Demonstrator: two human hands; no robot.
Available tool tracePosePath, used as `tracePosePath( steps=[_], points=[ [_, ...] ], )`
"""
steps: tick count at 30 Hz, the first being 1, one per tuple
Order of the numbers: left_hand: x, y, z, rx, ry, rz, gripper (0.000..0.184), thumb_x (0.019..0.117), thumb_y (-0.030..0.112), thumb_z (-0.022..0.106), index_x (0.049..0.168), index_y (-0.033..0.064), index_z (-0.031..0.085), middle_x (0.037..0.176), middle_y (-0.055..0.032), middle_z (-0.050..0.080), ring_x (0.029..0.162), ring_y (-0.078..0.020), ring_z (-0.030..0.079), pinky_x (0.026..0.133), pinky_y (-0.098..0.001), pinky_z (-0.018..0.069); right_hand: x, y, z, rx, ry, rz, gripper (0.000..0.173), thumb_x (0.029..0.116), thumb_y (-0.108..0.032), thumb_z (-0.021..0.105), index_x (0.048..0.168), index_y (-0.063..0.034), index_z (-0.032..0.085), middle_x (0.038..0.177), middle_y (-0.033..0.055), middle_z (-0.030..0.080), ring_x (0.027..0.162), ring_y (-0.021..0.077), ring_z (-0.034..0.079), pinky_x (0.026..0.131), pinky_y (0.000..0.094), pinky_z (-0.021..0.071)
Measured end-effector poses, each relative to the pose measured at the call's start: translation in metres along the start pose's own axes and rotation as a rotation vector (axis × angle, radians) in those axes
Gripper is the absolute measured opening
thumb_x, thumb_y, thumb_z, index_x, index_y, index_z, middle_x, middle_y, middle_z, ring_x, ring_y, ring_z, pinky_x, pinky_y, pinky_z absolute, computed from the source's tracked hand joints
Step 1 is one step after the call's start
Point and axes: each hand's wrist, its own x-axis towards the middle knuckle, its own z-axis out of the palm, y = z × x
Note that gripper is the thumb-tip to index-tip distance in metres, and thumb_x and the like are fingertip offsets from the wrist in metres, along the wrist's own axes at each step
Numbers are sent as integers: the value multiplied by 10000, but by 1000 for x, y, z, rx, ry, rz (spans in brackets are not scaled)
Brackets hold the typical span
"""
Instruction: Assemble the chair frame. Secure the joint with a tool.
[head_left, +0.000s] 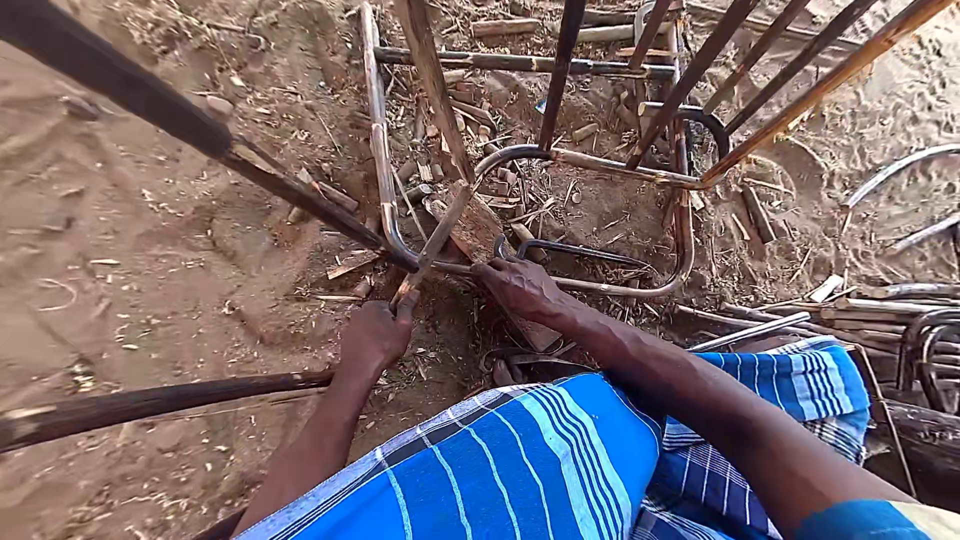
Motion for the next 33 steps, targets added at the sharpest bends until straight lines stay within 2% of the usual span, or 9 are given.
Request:
tracePosePath(
  steps=[9,14,17,19,21,23,26,29,33],
  points=[
    [-1,11,5,40,20,-16,806,1015,704,334,872,-27,643,874,-297,663,897,-491,683,753,-700,526,-64,26,-25,-16,322,122,262,1024,-292,570,1162,-112,703,1131,100,688,1115,272,654,958,453,548],
    [-6,16,2,63,21,28,763,1052,618,359,964,-73,671,987,-332,673,1016,-513,666,858,-711,503,-183,65,-50,2,-99,522,299,1022,-358,569,1140,-121,708,1097,136,711,1037,338,690,849,578,554],
    [-8,17,3,89,35,43,785,1063,616,317,944,-84,652,950,-335,666,970,-512,674,815,-702,512,-241,110,-52,-112,-43,752,278,981,-296,644,1155,-86,700,1170,169,683,1111,369,657,891,573,551],
    [-18,23,8,143,110,33,758,1071,597,309,1076,-87,637,1023,-352,666,1020,-528,668,831,-704,510,-269,142,-58,-176,-34,858,345,933,-253,703,1198,-33,673,1221,229,649,1139,423,632,893,602,540],
    [-25,33,16,209,232,73,603,1100,461,342,1338,-56,540,1114,-362,658,1047,-548,663,833,-705,511,-288,169,-59,-212,-105,876,361,911,-230,720,1204,-28,663,1238,228,635,1151,420,623,910,594,530],
    [-22,41,20,237,269,75,552,1074,400,432,1435,-15,479,1140,-342,665,1044,-535,671,833,-701,517,-298,180,-58,-207,-176,856,357,924,-221,694,1234,-48,660,1233,210,646,1152,401,628,924,590,524],
    [-13,42,19,246,225,0,538,1048,417,527,1342,-33,560,1142,-335,665,1052,-512,675,841,-681,527,-303,174,-53,-192,-371,871,307,955,-287,643,1175,-78,685,1132,176,700,1052,383,682,829,598,551],
    [-6,47,17,276,193,-69,478,1058,371,500,1226,-67,597,1159,-333,655,1073,-491,675,842,-652,545,-301,164,-44,-182,-525,860,309,951,-318,633,1140,-80,693,1198,186,667,1007,401,682,766,603,562],
    [-8,50,11,283,184,-72,475,1056,334,509,1285,-77,577,1194,-322,653,1105,-467,674,883,-628,545,-296,163,-39,-250,-517,748,304,989,-302,579,1139,-76,716,1233,167,667,1154,364,631,922,556,513]
  ],
)
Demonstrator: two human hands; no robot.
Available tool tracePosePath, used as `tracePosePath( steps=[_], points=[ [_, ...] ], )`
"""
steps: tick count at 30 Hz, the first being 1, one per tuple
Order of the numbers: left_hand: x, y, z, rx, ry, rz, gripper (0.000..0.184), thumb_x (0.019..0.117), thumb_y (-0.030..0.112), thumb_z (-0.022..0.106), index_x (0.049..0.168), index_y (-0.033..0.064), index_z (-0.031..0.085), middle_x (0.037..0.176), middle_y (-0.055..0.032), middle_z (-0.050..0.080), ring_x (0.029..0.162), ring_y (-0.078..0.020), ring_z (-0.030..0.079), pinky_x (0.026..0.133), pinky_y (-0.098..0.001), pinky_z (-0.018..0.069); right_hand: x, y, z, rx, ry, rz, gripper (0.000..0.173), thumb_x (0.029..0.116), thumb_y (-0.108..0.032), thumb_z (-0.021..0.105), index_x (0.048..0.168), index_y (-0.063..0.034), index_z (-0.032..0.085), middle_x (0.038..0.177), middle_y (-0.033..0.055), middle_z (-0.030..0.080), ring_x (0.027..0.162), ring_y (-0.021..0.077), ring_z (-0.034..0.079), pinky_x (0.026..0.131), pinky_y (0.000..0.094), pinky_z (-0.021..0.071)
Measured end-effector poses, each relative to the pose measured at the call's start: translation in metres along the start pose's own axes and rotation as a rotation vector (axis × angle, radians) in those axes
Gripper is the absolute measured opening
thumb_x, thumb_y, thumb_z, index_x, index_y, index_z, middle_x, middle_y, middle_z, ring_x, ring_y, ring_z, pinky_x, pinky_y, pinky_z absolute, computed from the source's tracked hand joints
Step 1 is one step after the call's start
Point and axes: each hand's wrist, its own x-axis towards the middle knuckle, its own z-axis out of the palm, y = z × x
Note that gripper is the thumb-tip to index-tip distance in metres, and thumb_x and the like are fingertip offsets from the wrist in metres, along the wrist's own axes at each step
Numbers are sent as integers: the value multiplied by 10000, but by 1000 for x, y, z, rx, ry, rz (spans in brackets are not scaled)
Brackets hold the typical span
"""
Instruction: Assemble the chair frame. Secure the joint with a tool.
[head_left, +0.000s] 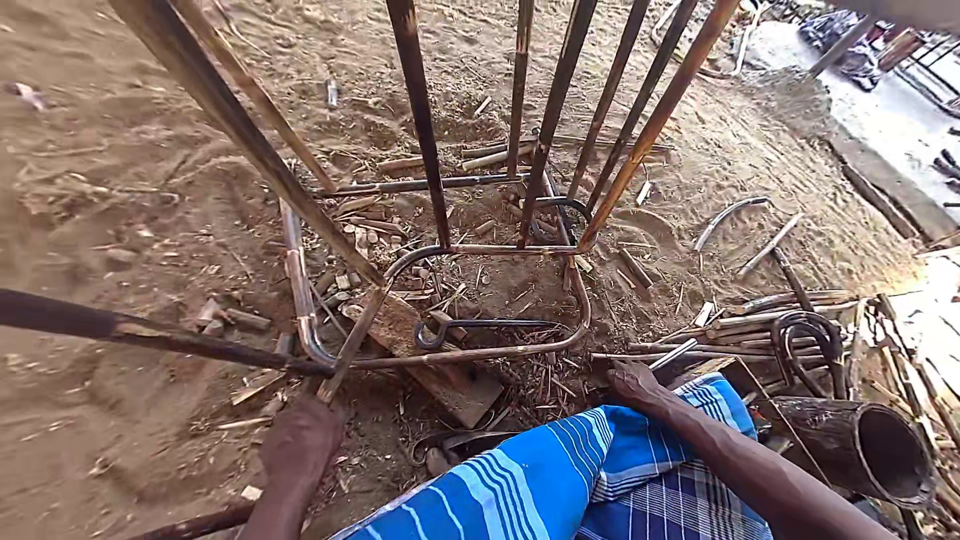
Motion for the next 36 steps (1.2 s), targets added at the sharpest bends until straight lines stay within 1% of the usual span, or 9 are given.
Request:
tracePosePath(
  steps=[3,8,14,18,21,26,30,33,36],
  points=[
    [-4,2,-3,16,-21,-4,465,1058,317,516,1279,-88,576,1207,-316,651,1122,-456,671,899,-616,547,2,12,11,-65,41,-260,307,1062,-222,483,1208,-38,681,1191,185,689,1178,375,632,1033,554,468],
    [-4,5,-8,-20,-79,-62,437,1033,318,553,1235,-64,615,1226,-300,651,1128,-452,668,895,-620,553,-21,2,-32,118,92,-445,266,1057,-259,541,1246,-91,625,1071,164,705,987,374,701,835,579,550],
    [4,-5,7,-29,-32,-17,441,1045,346,518,1185,-60,621,1142,-303,668,1050,-468,686,821,-634,559,-43,-109,-150,469,545,-720,376,1031,-300,468,1330,-119,606,916,35,675,763,179,656,710,432,566],
    [5,-4,1,-30,-33,-24,432,1045,355,510,1157,-43,637,1127,-281,679,1042,-444,695,816,-612,569,-6,-185,-137,808,284,-668,463,1074,-520,408,1059,-129,655,741,46,602,657,207,610,629,465,523],
    [9,-3,1,-20,-45,-36,414,1041,347,513,1132,-33,649,1117,-270,689,1036,-430,702,811,-605,572,3,-227,-130,921,105,-587,445,1087,-473,400,1132,-107,649,789,84,608,690,243,614,655,484,522],
    [10,-1,0,-21,-81,-79,439,1033,383,521,1148,-26,631,1127,-271,678,1046,-429,697,802,-604,572,-17,-266,-147,1272,436,-990,409,1102,-425,389,1064,-84,613,655,-2,487,505,119,470,468,315,439],
    [14,-2,1,-8,-81,-80,439,1040,379,501,1166,-21,631,1141,-270,677,1050,-427,698,803,-606,572,4,-284,-127,1006,523,-751,498,1099,-483,330,958,-99,614,638,21,518,539,164,541,517,380,483],
    [13,-1,1,-21,-100,-89,450,1044,376,503,1217,-21,627,1168,-268,676,1060,-435,695,826,-613,572,12,-288,-134,762,46,-441,626,1090,-563,295,1058,-43,642,875,171,642,848,336,670,760,567,531],
    [17,-1,-5,12,-151,-79,410,1015,315,561,1208,-43,613,1184,-280,663,1074,-441,686,821,-613,571,-21,-283,-158,872,218,-573,568,1088,-547,333,954,-90,644,702,76,569,640,237,602,611,465,512]
  ],
)
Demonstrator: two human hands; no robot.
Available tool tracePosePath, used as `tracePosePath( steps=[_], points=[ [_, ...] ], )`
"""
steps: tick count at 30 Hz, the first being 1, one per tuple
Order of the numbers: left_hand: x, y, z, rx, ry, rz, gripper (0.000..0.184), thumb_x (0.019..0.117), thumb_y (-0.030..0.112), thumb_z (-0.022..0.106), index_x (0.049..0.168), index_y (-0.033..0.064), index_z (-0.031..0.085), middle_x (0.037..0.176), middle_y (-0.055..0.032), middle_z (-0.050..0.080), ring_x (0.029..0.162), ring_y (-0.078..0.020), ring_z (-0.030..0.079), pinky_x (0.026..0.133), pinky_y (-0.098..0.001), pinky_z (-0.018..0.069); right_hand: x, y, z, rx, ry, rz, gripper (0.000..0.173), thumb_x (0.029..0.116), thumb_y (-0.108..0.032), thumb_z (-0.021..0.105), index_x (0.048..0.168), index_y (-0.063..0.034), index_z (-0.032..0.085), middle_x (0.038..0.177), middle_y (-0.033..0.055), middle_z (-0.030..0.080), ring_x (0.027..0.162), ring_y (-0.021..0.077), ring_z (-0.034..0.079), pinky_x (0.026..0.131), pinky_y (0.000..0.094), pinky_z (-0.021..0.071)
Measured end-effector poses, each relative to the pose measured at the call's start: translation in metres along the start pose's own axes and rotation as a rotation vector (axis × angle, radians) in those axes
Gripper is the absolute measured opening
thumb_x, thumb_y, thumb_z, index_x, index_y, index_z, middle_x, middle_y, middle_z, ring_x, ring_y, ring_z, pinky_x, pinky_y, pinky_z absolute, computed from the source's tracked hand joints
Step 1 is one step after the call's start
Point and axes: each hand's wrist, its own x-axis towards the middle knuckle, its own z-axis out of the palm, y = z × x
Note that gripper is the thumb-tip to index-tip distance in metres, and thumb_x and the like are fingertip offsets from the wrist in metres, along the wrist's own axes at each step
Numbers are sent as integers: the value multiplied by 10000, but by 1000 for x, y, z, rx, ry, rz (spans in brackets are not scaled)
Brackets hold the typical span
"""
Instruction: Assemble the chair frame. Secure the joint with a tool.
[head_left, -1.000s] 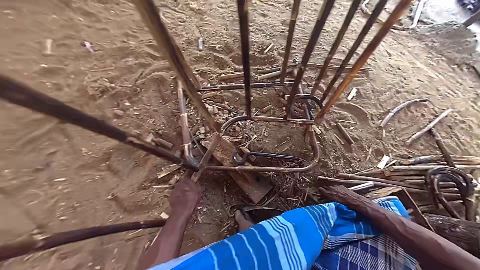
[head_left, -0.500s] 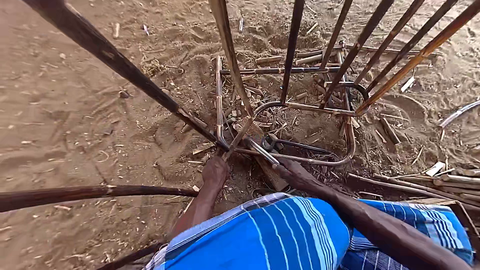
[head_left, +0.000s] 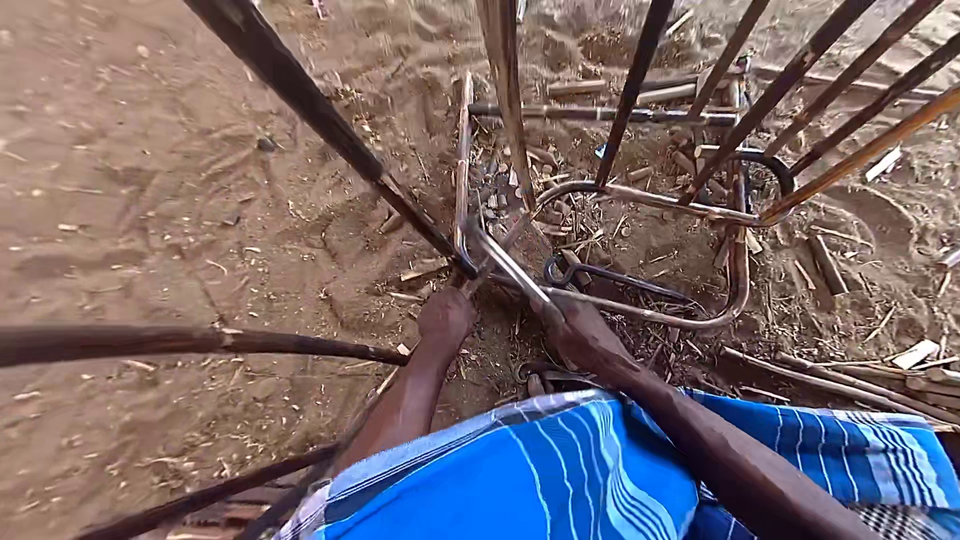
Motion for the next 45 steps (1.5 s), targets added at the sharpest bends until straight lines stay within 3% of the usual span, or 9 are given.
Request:
tracePosePath(
  steps=[3,6,8,12,22,25,31,36,45],
  points=[
    [0,1,3,-19,-8,0,392,1002,307,584,1170,-45,624,1166,-283,664,1056,-448,688,802,-620,570,-2,16,14,77,308,-378,548,1095,-507,292,933,-87,605,602,-17,487,491,103,508,462,323,460],
    [3,-6,8,-91,32,15,425,1020,360,550,1204,-11,644,1137,-273,682,1040,-450,692,817,-643,563,15,48,18,-55,-14,68,650,1069,-604,313,985,-59,658,775,142,642,727,305,671,675,544,552],
    [7,-7,3,-124,43,18,412,1015,370,558,1164,0,662,1127,-264,689,1039,-443,693,820,-639,563,21,38,2,-43,-111,255,671,1044,-652,348,978,-59,655,803,143,625,747,309,646,684,543,525],
    [-3,6,-6,-78,30,44,427,1018,356,550,1127,-45,652,1124,-289,679,1053,-452,688,825,-639,558,-6,35,-46,-64,118,236,418,1005,-499,591,1103,-96,642,809,106,631,729,280,641,664,532,535],
    [5,55,-22,-74,18,102,410,1006,363,528,1098,-13,663,1110,-265,687,1046,-439,686,807,-650,544,-46,52,-44,244,256,106,494,1064,-587,367,1133,-159,605,585,40,448,403,193,425,363,377,400],
    [9,58,-21,-76,-1,97,380,1007,334,531,1139,-3,650,1124,-255,685,1046,-431,690,810,-633,560,-32,53,-44,13,269,158,444,1036,-570,480,1148,-159,607,683,62,561,527,231,555,465,448,483],
    [-19,68,-34,-33,-61,154,455,1035,341,555,1220,-73,594,1201,-290,642,1108,-439,667,882,-604,557,14,122,-68,-371,328,450,646,967,-314,656,1544,-200,389,1010,210,716,939,433,706,784,637,549],
    [-53,74,-19,-46,-85,133,454,1050,350,526,1237,-60,583,1176,-282,655,1067,-431,687,863,-598,568,-3,133,-80,-360,309,488,347,982,-243,620,1308,-124,613,1019,215,709,981,426,694,810,642,540],
    [-64,76,12,-52,-113,61,386,1047,335,518,1135,-19,642,1114,-239,691,1044,-386,708,840,-563,583,-21,153,-72,-374,240,489,225,989,-275,599,1171,-162,666,951,182,708,912,408,698,719,627,537]
  ],
)
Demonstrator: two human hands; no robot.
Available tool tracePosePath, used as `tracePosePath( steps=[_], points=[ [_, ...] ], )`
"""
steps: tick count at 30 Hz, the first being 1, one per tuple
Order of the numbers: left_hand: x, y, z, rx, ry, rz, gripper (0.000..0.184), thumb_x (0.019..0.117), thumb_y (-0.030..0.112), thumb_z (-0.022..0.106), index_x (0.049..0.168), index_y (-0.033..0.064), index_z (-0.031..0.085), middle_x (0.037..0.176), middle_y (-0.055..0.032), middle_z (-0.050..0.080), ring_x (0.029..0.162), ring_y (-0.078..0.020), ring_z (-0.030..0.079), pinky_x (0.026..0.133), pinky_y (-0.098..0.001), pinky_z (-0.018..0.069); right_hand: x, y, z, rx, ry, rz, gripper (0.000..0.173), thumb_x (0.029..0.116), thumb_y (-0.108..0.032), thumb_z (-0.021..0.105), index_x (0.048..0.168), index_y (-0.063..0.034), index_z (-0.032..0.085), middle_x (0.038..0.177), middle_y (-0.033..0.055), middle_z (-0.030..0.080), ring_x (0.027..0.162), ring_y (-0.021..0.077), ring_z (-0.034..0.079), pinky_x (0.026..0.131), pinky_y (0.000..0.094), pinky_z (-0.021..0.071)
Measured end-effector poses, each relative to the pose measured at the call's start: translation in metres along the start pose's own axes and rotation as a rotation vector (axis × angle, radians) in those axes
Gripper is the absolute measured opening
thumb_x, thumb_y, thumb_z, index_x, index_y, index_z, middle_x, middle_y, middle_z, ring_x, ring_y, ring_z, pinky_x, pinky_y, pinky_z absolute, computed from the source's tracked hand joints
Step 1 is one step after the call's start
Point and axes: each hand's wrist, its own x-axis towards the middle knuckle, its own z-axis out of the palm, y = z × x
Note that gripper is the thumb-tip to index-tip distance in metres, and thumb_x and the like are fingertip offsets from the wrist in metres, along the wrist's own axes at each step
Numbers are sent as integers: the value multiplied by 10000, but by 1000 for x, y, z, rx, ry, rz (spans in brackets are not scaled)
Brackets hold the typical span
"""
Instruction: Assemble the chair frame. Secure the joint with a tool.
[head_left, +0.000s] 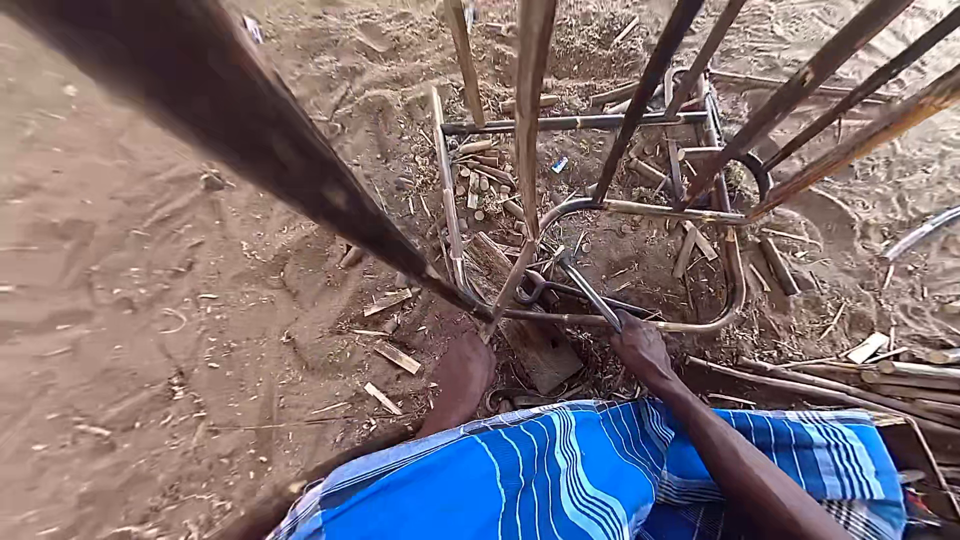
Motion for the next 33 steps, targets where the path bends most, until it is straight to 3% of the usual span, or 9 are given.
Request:
tracePosePath(
  steps=[3,5,9,13,18,22,24,29,33],
  points=[
    [1,-1,6,-17,10,-31,387,1042,342,525,1125,-14,651,1100,-235,698,1034,-379,714,835,-560,587,-1,5,4,40,-9,-19,285,992,-302,593,1236,-169,655,976,179,714,929,404,701,751,632,543],
    [2,-1,6,-27,21,-18,388,1042,334,526,1116,-26,651,1093,-248,699,1038,-395,709,844,-575,578,-25,1,-6,188,-15,-86,330,1038,-347,560,1307,-161,598,872,186,670,778,397,675,630,612,525],
    [3,-2,4,8,22,21,405,1043,342,523,1094,-37,656,1070,-260,696,1018,-407,708,834,-588,570,-65,-4,-10,610,-74,-380,351,1071,-422,476,1298,-185,603,678,43,543,497,195,513,445,399,458],
    [3,-3,8,26,44,39,409,1046,335,519,1087,-49,653,1080,-265,692,1034,-416,702,843,-587,570,-83,-26,-1,741,-95,-444,454,1060,-546,435,971,-151,640,614,23,492,465,169,454,426,359,399],
    [9,-4,11,-38,68,25,397,1037,339,534,1071,-37,657,1052,-263,694,1009,-419,704,827,-598,568,-98,-49,-13,853,77,-713,584,1068,-610,296,887,-121,557,573,-19,438,426,105,421,384,293,388],
    [6,-6,6,-80,80,55,377,1012,342,583,1067,-18,679,1043,-264,696,1003,-442,693,829,-641,556,-73,-38,18,376,-239,-324,654,1049,-644,334,951,-83,655,751,135,626,695,314,658,626,547,539],
    [13,-1,-4,-50,57,70,403,1025,340,568,1130,-34,677,1129,-276,683,1072,-444,677,878,-639,546,-72,-56,-8,361,-337,-232,644,1058,-630,325,969,-83,653,782,128,609,730,303,633,673,537,513],
    [15,-3,2,-15,33,55,392,1020,303,573,1172,-50,648,1146,-283,674,1079,-449,675,878,-642,547,-94,-52,-4,797,116,-772,608,1073,-606,283,833,-116,553,567,-19,462,435,97,452,394,296,407],
    [14,-6,-1,-73,48,68,411,1038,361,532,1147,-6,681,1136,-258,694,1079,-436,680,885,-643,543,-70,-36,18,411,-301,-291,697,1044,-657,323,948,-55,662,773,148,630,708,315,653,657,565,534]
  ],
)
